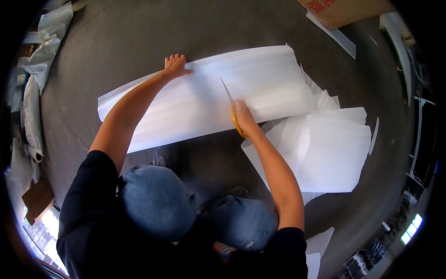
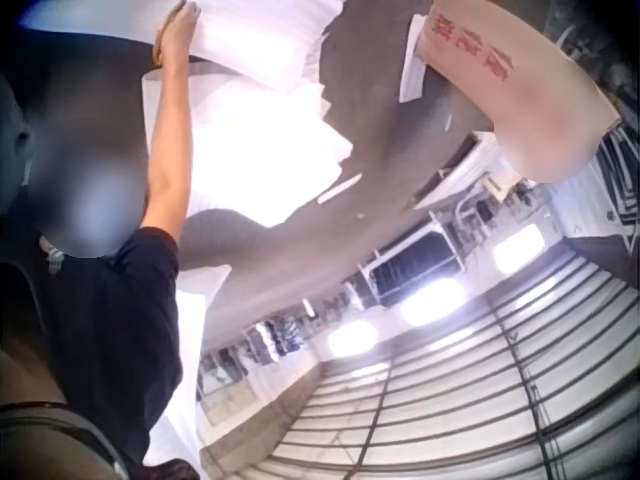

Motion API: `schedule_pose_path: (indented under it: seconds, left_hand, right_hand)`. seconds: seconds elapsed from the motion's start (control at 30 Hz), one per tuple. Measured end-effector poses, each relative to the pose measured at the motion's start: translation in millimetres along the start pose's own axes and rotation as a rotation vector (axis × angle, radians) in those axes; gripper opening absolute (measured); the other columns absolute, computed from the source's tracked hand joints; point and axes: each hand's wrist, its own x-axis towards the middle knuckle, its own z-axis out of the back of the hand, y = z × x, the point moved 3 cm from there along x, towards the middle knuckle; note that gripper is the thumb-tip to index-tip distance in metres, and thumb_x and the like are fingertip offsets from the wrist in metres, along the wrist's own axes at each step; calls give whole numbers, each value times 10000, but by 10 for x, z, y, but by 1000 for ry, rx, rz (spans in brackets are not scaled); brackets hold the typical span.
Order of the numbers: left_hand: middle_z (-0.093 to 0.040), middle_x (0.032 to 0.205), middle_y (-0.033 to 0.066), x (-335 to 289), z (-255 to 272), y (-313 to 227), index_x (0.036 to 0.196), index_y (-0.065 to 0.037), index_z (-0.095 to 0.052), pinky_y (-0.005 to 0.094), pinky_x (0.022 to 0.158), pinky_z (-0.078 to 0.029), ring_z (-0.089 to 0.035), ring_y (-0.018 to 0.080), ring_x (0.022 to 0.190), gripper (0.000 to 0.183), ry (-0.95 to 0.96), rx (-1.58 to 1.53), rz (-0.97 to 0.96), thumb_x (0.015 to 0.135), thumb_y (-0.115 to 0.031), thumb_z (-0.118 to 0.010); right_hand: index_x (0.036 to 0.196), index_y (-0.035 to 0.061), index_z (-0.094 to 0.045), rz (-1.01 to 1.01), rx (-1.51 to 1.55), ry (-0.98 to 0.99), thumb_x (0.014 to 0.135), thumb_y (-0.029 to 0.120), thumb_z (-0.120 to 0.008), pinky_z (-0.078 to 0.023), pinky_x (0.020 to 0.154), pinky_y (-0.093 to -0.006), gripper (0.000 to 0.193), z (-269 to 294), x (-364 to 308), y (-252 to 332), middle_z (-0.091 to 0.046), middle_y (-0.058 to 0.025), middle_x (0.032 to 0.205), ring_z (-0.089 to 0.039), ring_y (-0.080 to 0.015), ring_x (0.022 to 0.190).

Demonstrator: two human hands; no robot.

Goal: The person uses scissors to cut several large white foam sheets into rectangular pieces while kneeling on a concrete floor, stacking the cut pieces and occasionally placing them in a cardboard box.

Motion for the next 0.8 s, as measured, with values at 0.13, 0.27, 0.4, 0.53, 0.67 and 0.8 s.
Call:
schedule_pose_path:
  seconds: [0.13,0.27,0.4,0.53,0.67,0.8]
  left_hand:
    - [-551,1040,120,-41,-23,28,1021,-36,-568,388,856,-327,-480,264,1039,582,-6,-24,-22,627,-441,-707]
    - [-599,955,121,-66,57,74,980,-62,-576,408,774,-413,-563,284,924,460,70,-269,-36,657,-369,-689]
    - [-614,843,121,-528,1344,-317,834,-46,-554,361,653,-464,-591,292,744,219,-314,-346,-281,703,-169,-677]
    - [-523,696,77,-1229,2420,-687,721,-55,-478,347,576,-445,-554,267,668,145,-892,-226,-519,688,-42,-619]
    - [-451,705,65,-1411,2493,-1065,754,-66,-467,332,538,-439,-519,231,664,177,-1066,-120,-742,631,36,-541]
    - [-437,772,82,-1151,1838,-1307,825,-53,-465,337,582,-446,-505,236,711,199,-911,-141,-768,641,17,-498]
  right_hand:
    - [944,54,-535,154,-338,-234,826,217,-534,-414,741,-322,201,112,-381,344,-473,-149,856,-469,-271,820]
    - [975,57,-537,-154,-30,-99,849,299,-532,-442,631,-307,272,308,-716,729,-536,-120,717,-540,-235,682]
    - [978,58,-523,-277,159,-78,833,230,-539,-441,586,-290,226,634,-1033,920,-524,-83,706,-539,-157,597]
    - [1064,33,-451,-255,606,62,784,62,-480,-424,703,-261,283,785,-1155,1233,-506,-47,771,-496,-120,727]
    - [1152,81,-369,-290,589,156,748,15,-458,-398,729,-257,419,863,-1180,1453,-468,-97,1015,-458,-143,874]
    - [1190,120,-346,-340,752,154,634,-53,-408,-406,599,-231,585,634,-1126,1074,-484,-166,1076,-465,-176,968]
